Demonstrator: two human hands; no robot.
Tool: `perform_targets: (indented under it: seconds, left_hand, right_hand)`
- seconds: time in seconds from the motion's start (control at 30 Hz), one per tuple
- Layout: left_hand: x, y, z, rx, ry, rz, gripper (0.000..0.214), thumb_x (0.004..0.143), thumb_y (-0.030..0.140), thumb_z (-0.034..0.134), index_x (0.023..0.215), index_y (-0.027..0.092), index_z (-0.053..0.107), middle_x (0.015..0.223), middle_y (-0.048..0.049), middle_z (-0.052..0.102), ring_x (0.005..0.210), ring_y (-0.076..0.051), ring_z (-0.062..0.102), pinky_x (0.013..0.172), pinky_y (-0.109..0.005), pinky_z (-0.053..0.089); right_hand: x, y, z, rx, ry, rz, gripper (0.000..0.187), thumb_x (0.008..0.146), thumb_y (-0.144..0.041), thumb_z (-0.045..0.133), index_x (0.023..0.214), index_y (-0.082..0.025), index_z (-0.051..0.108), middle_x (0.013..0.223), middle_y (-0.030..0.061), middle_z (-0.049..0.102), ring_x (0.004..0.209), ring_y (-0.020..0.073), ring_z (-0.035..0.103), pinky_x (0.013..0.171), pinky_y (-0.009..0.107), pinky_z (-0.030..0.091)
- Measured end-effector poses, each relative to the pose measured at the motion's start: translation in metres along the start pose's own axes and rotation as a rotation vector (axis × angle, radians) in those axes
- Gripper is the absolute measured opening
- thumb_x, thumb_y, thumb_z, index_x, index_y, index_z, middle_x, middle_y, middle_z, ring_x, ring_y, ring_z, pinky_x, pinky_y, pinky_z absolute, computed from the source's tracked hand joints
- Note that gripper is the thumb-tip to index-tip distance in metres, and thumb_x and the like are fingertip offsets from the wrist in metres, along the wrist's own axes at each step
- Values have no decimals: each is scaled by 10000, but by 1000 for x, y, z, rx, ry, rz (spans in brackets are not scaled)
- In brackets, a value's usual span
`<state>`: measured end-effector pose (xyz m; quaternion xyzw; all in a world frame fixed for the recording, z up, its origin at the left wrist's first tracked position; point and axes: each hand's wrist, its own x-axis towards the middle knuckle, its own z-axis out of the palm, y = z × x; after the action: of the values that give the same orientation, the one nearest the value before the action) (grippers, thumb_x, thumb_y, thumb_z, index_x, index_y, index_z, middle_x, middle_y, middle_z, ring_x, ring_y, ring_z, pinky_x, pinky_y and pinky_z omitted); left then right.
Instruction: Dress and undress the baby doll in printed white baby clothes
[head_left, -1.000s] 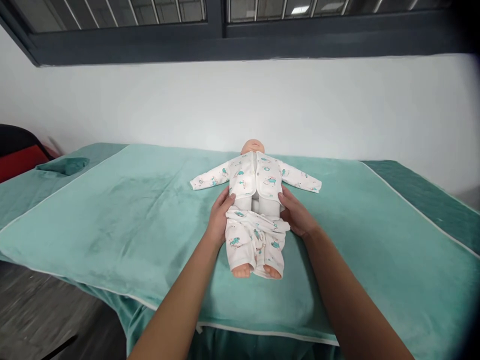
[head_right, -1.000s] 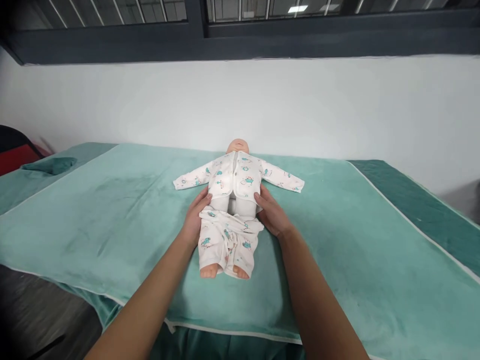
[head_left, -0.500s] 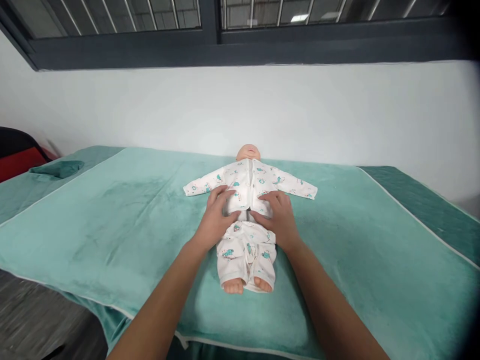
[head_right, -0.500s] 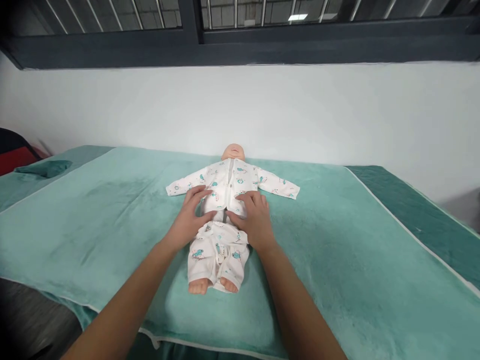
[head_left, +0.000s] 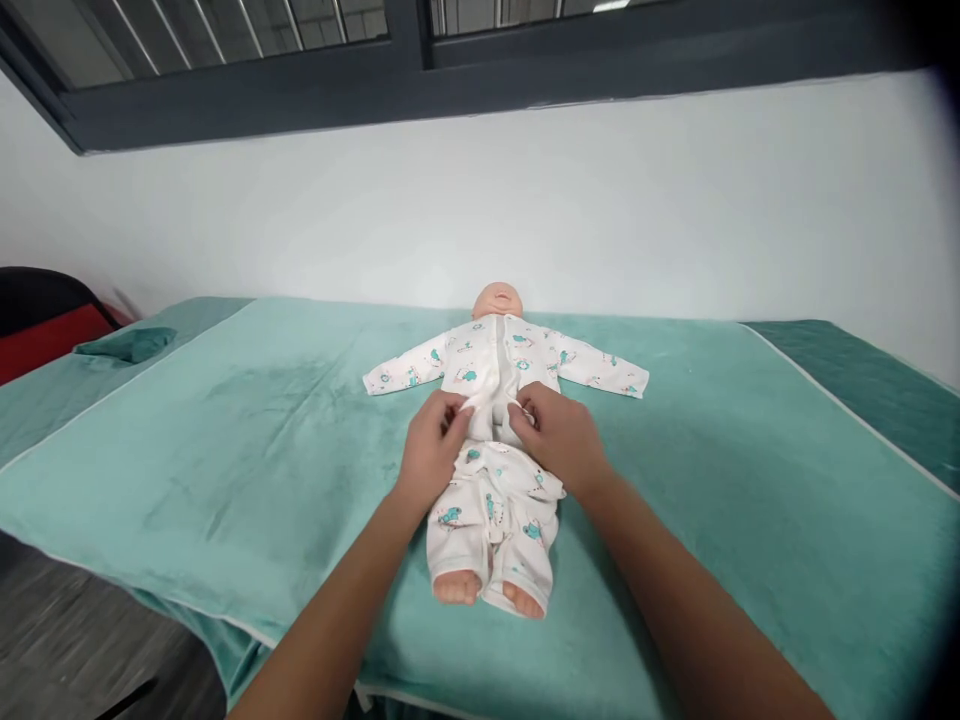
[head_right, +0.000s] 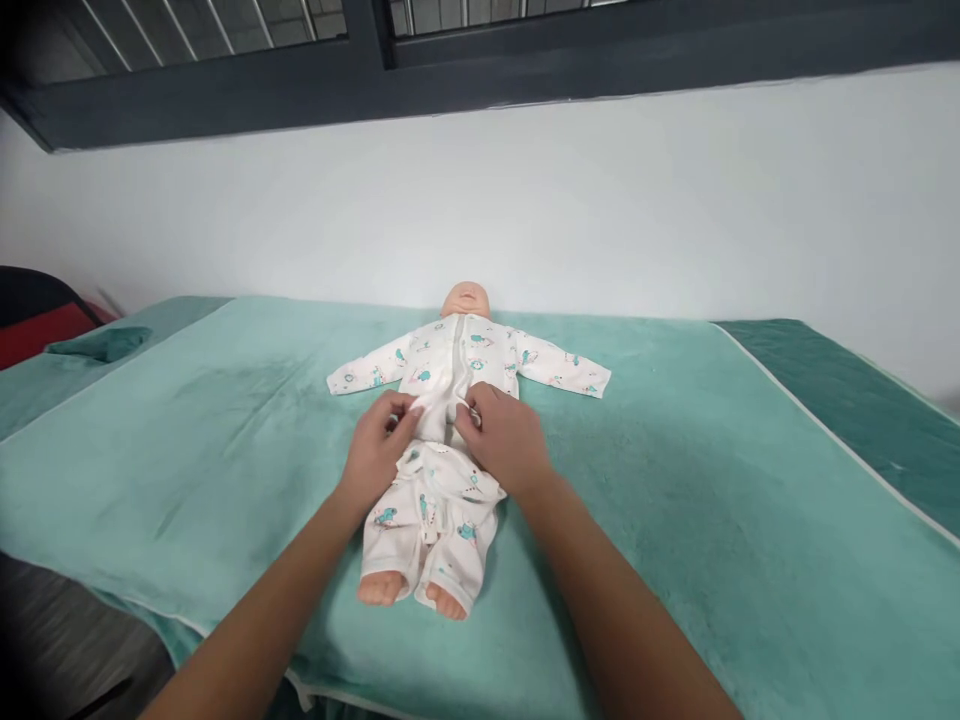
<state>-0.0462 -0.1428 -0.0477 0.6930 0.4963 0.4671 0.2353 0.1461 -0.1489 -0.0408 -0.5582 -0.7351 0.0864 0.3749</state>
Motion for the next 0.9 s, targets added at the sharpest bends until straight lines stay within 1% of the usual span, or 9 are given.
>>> perform_targets:
  seconds: [0.07, 0.13, 0.2, 0.27, 0.4, 0.5, 0.63, 0.73, 0.9]
  left_hand:
    - [-2, -11, 1, -382, 146, -246, 189, 872, 393, 615, 907, 208, 595, 768, 16, 570, 651, -119, 512, 612, -254, 413]
    - [-1, -20, -1, -698, 304, -394, 253, 813, 415, 680, 934, 219, 575, 730, 41, 550, 576, -95, 490, 552, -231, 394]
    - [0, -27, -6, -891, 462, -422, 289, 760, 385, 732, 910, 217, 550, 719, 55, 540, 557, -81, 485, 531, -214, 385]
    - [2, -34, -12, -942, 608, -389, 296, 722, 329, 758, 863, 204, 530, 699, 63, 520, 567, -72, 487, 532, -201, 386]
    - [0, -49, -24, -829, 791, -404, 244, 744, 269, 712, 830, 190, 498, 644, 75, 467, 558, -70, 465, 519, -200, 383]
    - [-4, -58, -30, -694, 826, -453, 180, 794, 258, 647, 852, 186, 493, 689, 60, 500, 545, -72, 465, 494, -210, 372]
    - [-10, -63, -33, -464, 843, -484, 119, 861, 265, 571, 906, 196, 485, 700, 64, 494, 489, -60, 435, 470, -211, 348]
    - [-12, -64, -32, -381, 822, -515, 101, 901, 280, 521, 938, 207, 463, 678, 73, 468, 464, -59, 411, 469, -212, 337]
    - [-10, -71, -30, -233, 836, -534, 114, 928, 306, 483, 981, 210, 452, 754, 50, 485, 511, -65, 434, 511, -225, 370]
  right_hand:
    - [1, 9, -3, 329, 61, 133, 206, 904, -385, 547, 787, -224, 495, 605, -59, 469, 540, 115, 419, 539, 250, 293]
    - [3, 20, -9, 576, 167, 260, 253, 885, -423, 563, 757, -224, 474, 588, -72, 423, 519, 103, 388, 512, 238, 295]
    - [7, 33, -16, 666, 308, 357, 280, 859, -416, 587, 708, -215, 464, 595, -71, 405, 534, 96, 372, 516, 231, 297]
    - [8, 47, -23, 655, 417, 421, 299, 831, -399, 607, 658, -206, 456, 592, -69, 394, 552, 94, 362, 532, 231, 301]
    - [-5, 82, -40, 552, 436, 577, 261, 777, -406, 615, 660, -212, 484, 550, -68, 425, 535, 117, 401, 540, 255, 325]
    - [-23, 103, -56, 164, 420, 693, 204, 772, -382, 575, 668, -210, 536, 583, -28, 511, 575, 153, 457, 572, 284, 326]
    - [-42, 112, -70, -252, 259, 833, 188, 791, -382, 528, 694, -225, 564, 633, 7, 517, 579, 173, 400, 566, 297, 277]
    - [-48, 108, -70, -330, 222, 893, 199, 818, -399, 496, 748, -231, 576, 651, 18, 510, 563, 171, 351, 554, 292, 257]
    - [-54, 105, -66, -351, 326, 909, 211, 844, -413, 476, 808, -235, 583, 658, 20, 514, 562, 176, 351, 546, 291, 246]
